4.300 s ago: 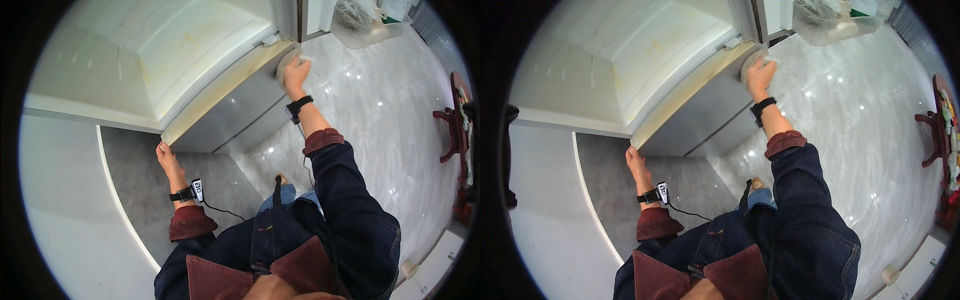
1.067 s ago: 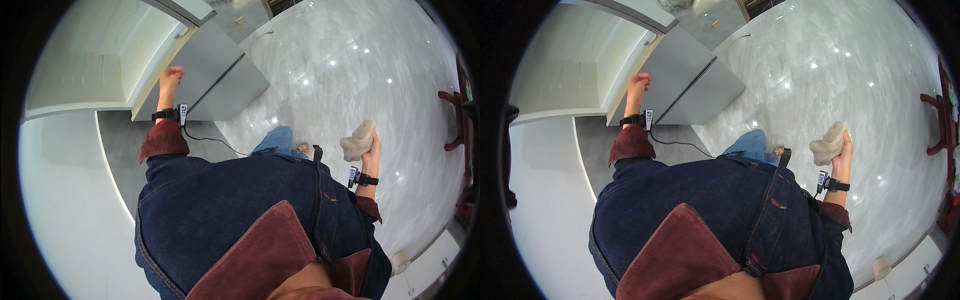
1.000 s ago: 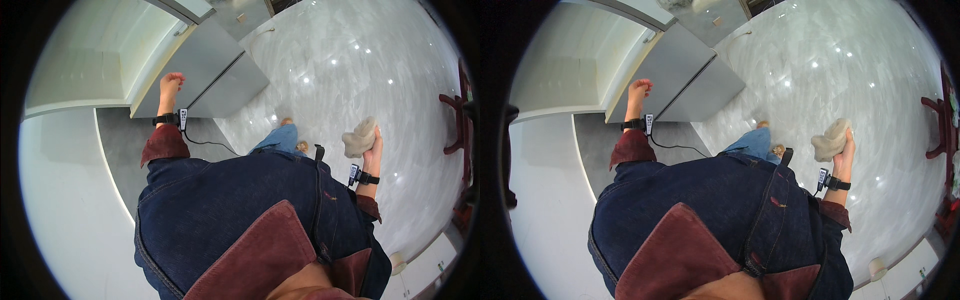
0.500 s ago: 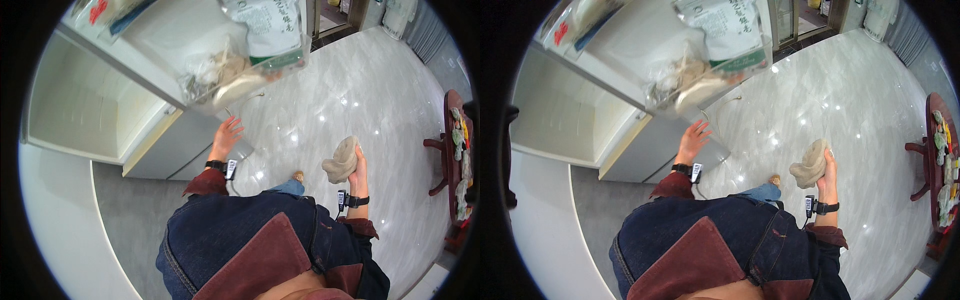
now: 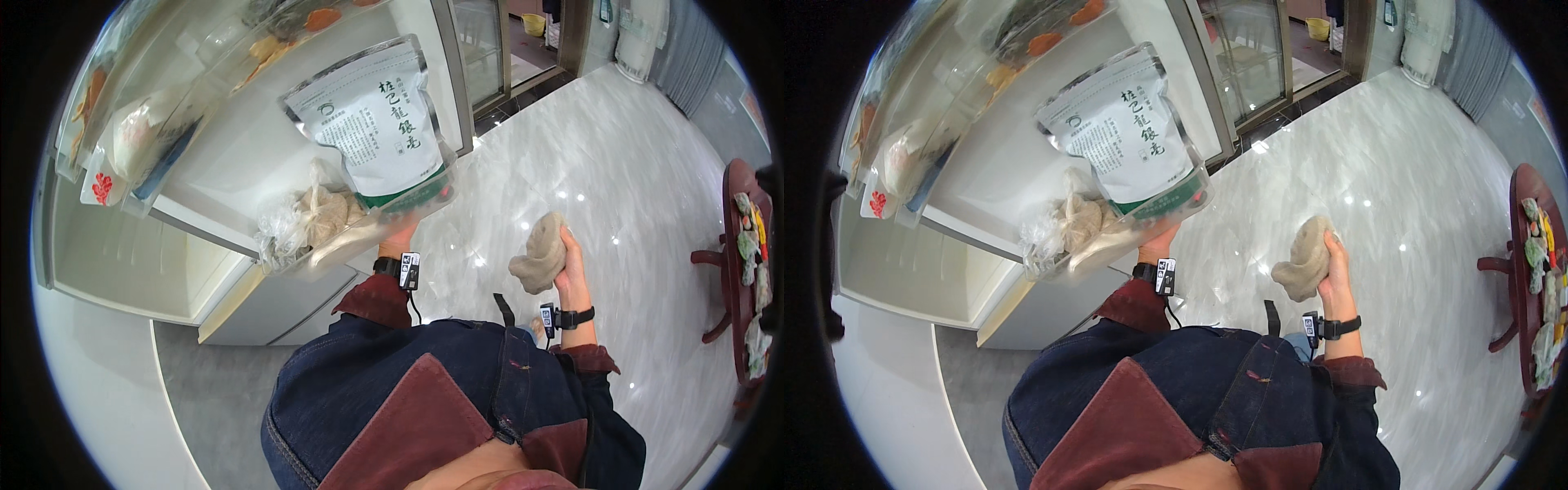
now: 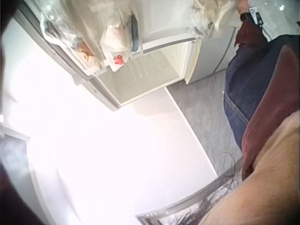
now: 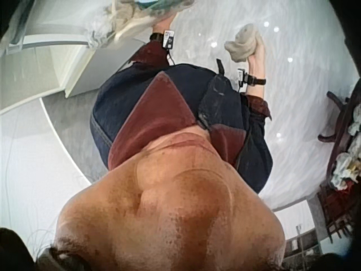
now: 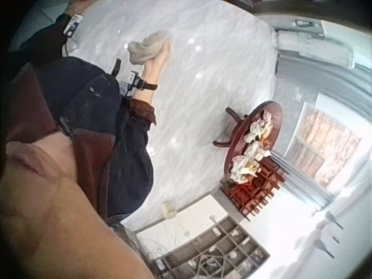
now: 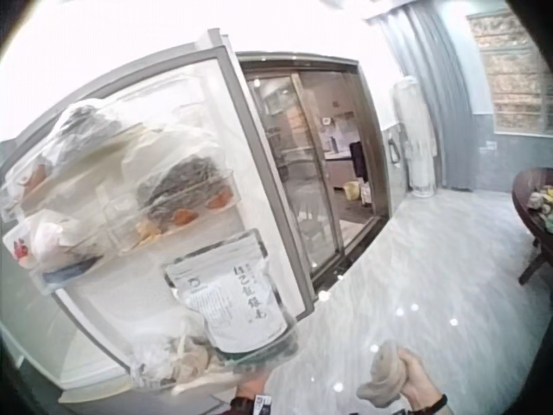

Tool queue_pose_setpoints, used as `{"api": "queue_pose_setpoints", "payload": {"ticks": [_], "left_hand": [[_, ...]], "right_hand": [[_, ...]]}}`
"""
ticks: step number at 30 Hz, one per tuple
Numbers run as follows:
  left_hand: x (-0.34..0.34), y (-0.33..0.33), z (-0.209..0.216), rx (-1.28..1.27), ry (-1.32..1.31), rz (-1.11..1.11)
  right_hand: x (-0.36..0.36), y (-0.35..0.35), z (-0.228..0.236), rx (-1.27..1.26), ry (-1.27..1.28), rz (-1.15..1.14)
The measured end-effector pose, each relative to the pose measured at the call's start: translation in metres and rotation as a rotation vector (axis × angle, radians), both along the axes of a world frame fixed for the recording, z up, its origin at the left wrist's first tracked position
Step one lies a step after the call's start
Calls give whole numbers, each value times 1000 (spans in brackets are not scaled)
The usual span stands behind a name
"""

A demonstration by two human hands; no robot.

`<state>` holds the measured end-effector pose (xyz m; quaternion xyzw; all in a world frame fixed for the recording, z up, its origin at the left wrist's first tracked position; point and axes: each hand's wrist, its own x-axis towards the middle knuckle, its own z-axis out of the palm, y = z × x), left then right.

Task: The person wipes the interior and exterior of a refrigerator with a cloth, removes a drawer, and then scrubs the drawer and a shelf with a steel wool pad under running water at the sink.

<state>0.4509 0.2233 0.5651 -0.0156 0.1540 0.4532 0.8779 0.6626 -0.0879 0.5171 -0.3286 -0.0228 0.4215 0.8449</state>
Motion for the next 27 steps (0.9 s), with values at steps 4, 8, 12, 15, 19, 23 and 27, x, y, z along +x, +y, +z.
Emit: {"api": "queue_pose_setpoints", "payload": {"ticks": [4, 8, 12, 15, 19, 23, 27], "left_hand": [[4, 5, -16, 64, -5, 32], [43, 17, -45, 205, 39, 82], [91, 9, -61, 527, 309, 168], [116, -9, -48, 149, 26, 143], [140, -67, -30, 9, -3, 187], [164, -89, -3, 74, -45, 244], [178, -108, 23, -12, -37, 289]], "right_hand": [[20, 45, 28, -72, -33, 123], [67, 92, 31, -73, -115, 316], [110, 92, 26, -245, -49, 435], [147, 80, 29, -219, -53, 536], [196, 76, 30, -213, -50, 669], [228, 92, 24, -197, -45, 786], [248, 122, 18, -258, 37, 903]]}}
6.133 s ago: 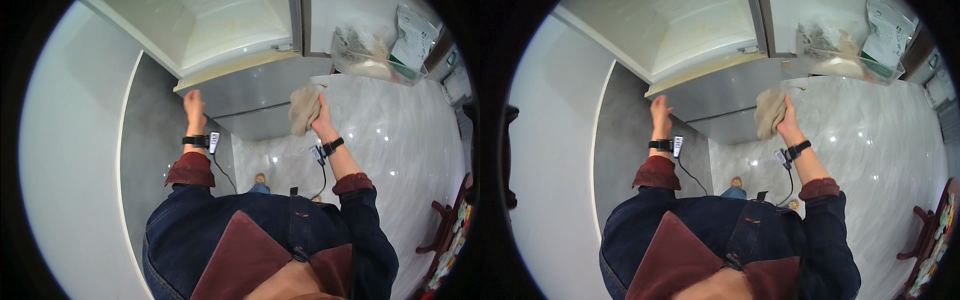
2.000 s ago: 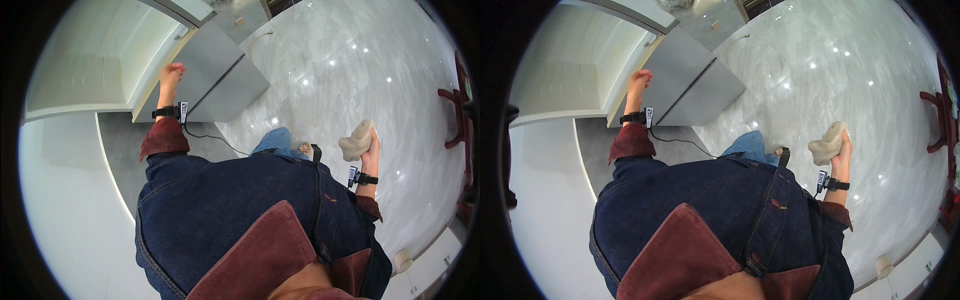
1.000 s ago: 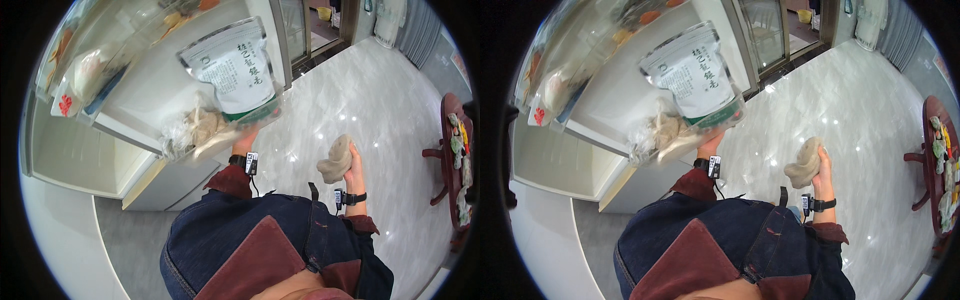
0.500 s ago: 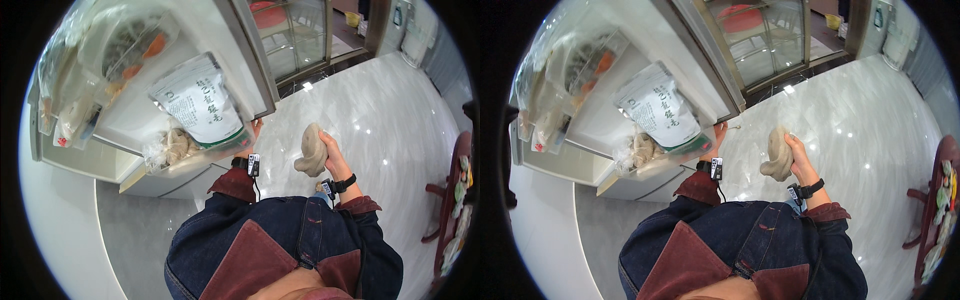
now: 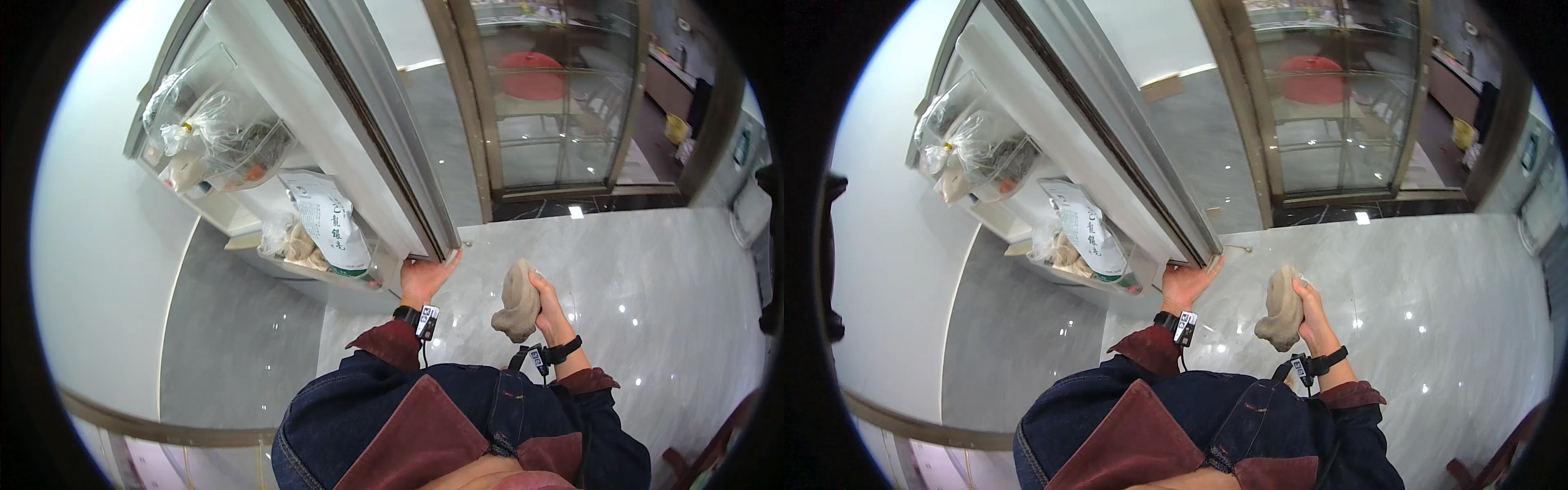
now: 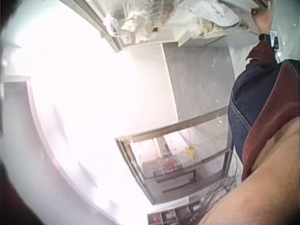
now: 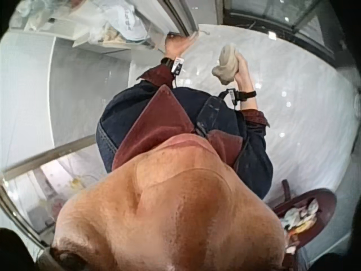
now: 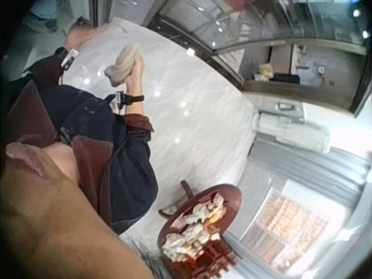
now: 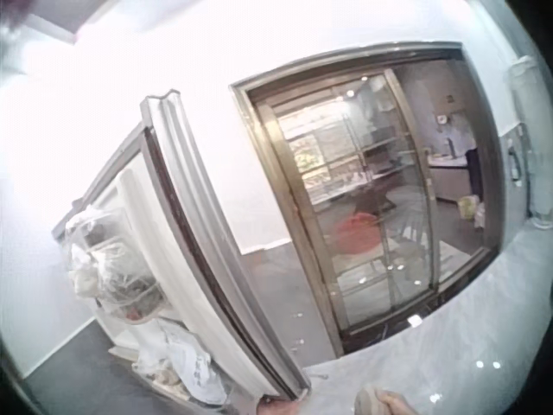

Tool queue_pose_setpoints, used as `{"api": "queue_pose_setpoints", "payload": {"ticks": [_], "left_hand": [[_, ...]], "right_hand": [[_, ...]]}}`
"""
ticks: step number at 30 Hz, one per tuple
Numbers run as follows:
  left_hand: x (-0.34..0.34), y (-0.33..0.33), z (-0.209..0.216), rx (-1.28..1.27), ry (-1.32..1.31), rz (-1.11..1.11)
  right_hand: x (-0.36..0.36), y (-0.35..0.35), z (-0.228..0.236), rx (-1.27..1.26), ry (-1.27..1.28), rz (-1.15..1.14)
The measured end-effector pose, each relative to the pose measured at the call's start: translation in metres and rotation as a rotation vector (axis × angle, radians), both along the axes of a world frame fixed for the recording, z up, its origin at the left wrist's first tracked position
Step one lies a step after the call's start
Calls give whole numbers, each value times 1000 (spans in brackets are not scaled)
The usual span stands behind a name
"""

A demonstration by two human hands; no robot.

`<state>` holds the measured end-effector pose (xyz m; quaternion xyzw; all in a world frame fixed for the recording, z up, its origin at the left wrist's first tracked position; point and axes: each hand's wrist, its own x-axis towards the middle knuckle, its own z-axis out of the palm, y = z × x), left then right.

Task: The person wipes the interior and exterior of a refrigerator with a cloth, removes a drawer, and then scrubs the drawer and a shelf with a steel wool pad under running water at the sink.

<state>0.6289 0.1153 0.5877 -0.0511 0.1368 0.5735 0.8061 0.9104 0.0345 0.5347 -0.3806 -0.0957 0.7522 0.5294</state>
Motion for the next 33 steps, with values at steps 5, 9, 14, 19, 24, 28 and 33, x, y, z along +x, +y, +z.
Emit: {"api": "queue_pose_setpoints", "payload": {"ticks": [5, 9, 14, 19, 24, 28, 33], "left_hand": [[9, -45, 18, -218, 166, 79], [-5, -100, 32, -140, 201, 71], [-42, -198, 52, -71, 373, 187], [-76, -282, 68, -213, 497, 439], [-157, -323, 43, -233, 416, 707], [-225, -340, 24, -242, 493, 803], [-259, -342, 16, -266, 597, 874]], "right_hand": [[22, 42, -2, -37, 90, 168], [27, 69, -9, -16, 139, 270], [8, 71, -27, -89, 187, 415], [-9, 62, -53, -240, 193, 521], [-20, 62, -69, -151, 249, 571], [-27, 67, -71, -105, 279, 583], [-40, 79, -82, -99, 294, 551]]}}
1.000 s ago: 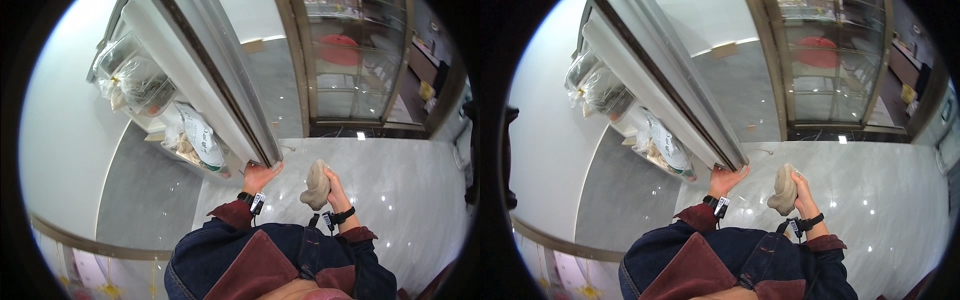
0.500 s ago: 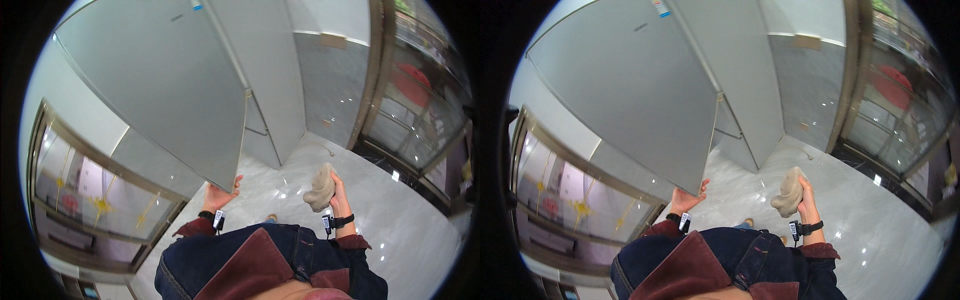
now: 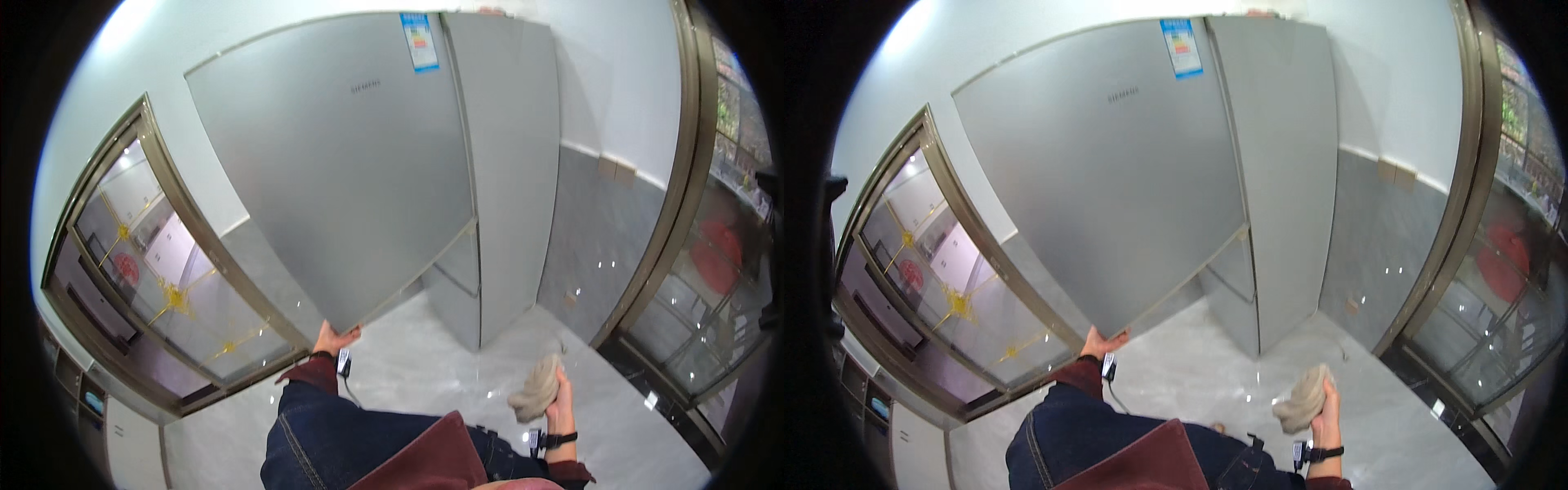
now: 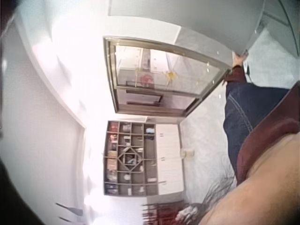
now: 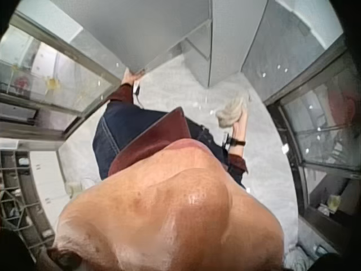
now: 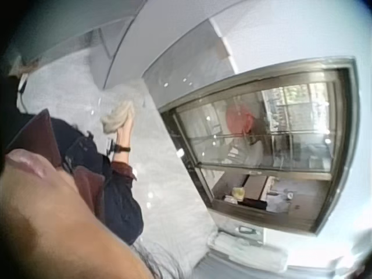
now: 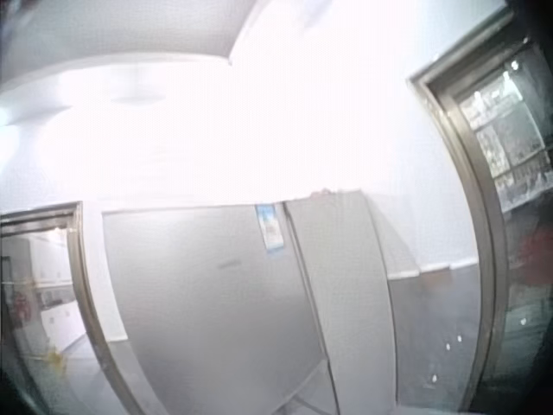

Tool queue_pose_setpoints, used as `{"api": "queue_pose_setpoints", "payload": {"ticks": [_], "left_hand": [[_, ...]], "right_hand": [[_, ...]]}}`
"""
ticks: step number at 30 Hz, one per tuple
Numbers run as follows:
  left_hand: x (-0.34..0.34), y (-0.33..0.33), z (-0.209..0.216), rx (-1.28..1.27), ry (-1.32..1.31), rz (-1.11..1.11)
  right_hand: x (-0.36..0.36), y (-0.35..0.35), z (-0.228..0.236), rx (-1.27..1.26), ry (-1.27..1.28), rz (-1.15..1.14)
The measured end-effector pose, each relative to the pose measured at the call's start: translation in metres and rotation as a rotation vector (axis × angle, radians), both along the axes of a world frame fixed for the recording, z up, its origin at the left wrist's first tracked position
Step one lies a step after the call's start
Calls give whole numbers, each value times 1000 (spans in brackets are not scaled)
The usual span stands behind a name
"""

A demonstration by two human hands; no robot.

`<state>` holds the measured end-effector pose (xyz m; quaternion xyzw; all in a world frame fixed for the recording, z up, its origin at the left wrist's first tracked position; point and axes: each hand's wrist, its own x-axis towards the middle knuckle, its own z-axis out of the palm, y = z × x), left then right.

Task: The person wipes the interior and exterior of a refrigerator with a cloth, removes a drawer, and then scrubs the drawer and a shelf with a steel wool pad under running water at the sink.

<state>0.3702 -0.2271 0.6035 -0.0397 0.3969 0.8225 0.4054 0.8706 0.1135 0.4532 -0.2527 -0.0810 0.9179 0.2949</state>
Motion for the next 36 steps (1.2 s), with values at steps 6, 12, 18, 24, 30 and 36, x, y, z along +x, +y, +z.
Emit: {"api": "queue_pose_setpoints", "payload": {"ticks": [6, 12, 18, 24, 30, 36], "left_hand": [[-11, -3, -11, -104, -76, -13], [-4, -6, -21, -55, -59, -45], [39, 6, -19, 34, -36, -21], [97, 8, -43, 82, -98, -14], [109, 44, -151, -401, -321, -89], [178, 208, -211, -127, -353, -570]], "right_hand": [[-3, 6, -24, -10, -80, -16], [19, 5, -32, 25, -65, -37], [59, 3, -32, 0, -64, -87], [113, -2, -42, 3, -87, -152], [176, -12, -60, -55, -132, -294], [280, 4, -58, 50, 49, -281]]}}
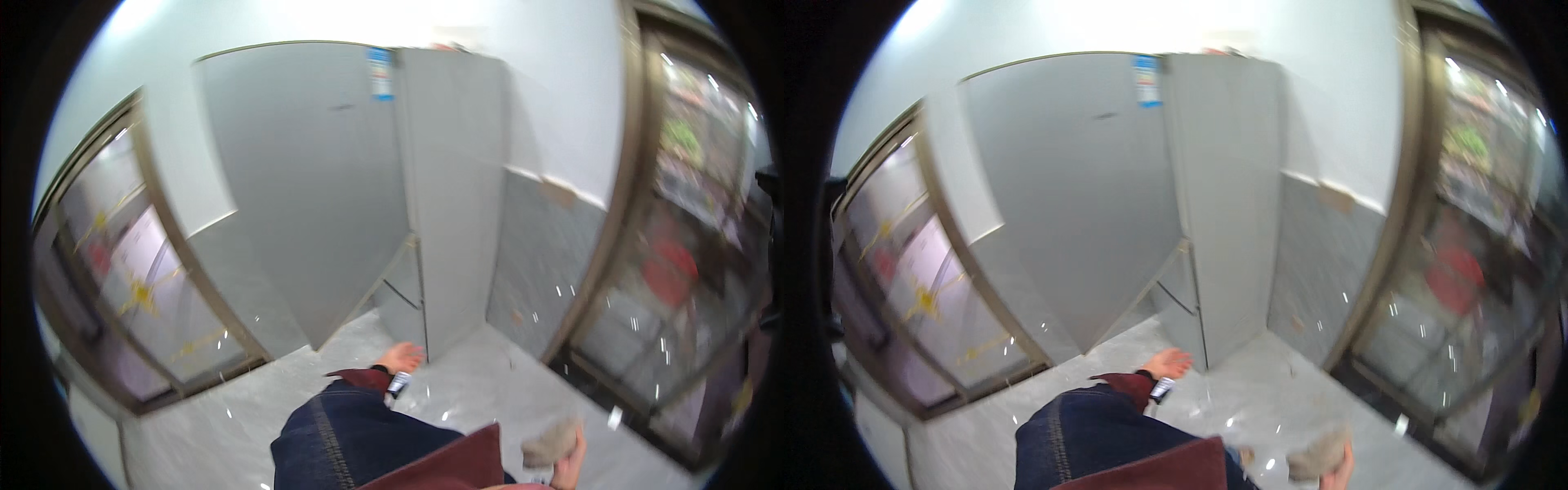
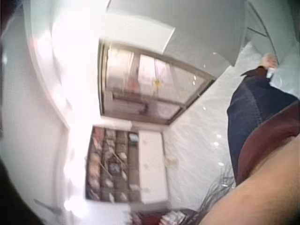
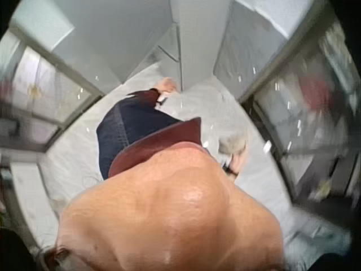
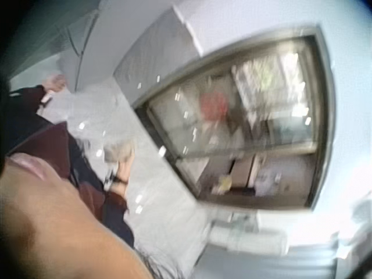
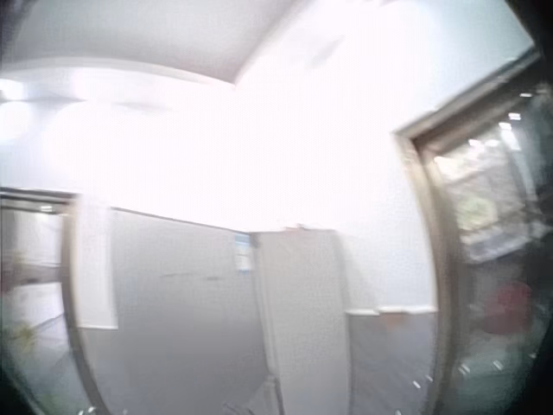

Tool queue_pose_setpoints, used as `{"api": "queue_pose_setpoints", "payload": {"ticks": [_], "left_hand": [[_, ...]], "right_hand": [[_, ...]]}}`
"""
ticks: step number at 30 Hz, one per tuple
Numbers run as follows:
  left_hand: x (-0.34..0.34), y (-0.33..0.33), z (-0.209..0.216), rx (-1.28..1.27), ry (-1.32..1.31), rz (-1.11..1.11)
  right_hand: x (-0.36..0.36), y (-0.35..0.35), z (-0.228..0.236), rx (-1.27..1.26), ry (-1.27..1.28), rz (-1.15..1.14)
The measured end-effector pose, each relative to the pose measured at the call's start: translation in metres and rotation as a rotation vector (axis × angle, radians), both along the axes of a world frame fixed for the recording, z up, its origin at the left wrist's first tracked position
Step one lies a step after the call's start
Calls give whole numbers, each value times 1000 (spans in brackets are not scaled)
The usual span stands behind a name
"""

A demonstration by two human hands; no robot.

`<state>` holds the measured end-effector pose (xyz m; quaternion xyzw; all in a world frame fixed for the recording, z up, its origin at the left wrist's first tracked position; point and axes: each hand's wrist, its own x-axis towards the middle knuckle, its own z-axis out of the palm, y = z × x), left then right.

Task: The person wipes the interior and exterior of a refrigerator with a cloth, removes a drawer, and then scrubs the drawer and a shelf with a steel wool pad under running water at the sink.

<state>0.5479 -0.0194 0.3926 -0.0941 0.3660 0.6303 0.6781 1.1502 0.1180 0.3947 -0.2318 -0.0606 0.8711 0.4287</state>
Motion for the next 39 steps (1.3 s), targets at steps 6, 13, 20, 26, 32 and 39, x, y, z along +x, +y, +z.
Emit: {"api": "queue_pose_setpoints", "payload": {"ticks": [6, 13, 20, 26, 32, 39], "left_hand": [[210, 240, 32, 89, -13, -309], [430, 285, 94, 212, 107, -814], [476, 265, 146, 325, 421, -722], [424, 148, 127, 136, 318, -342], [345, 12, 157, -63, 653, 115], [237, -21, 409, 236, 1812, 887]], "right_hand": [[101, 74, 4, -145, -263, -244], [192, 78, 0, -152, -295, -205], [251, 67, 12, -172, -300, -68], [275, 58, 26, -146, -294, 52], [269, 42, 43, -110, -296, 170], [268, 20, 63, -53, -285, 257]]}}
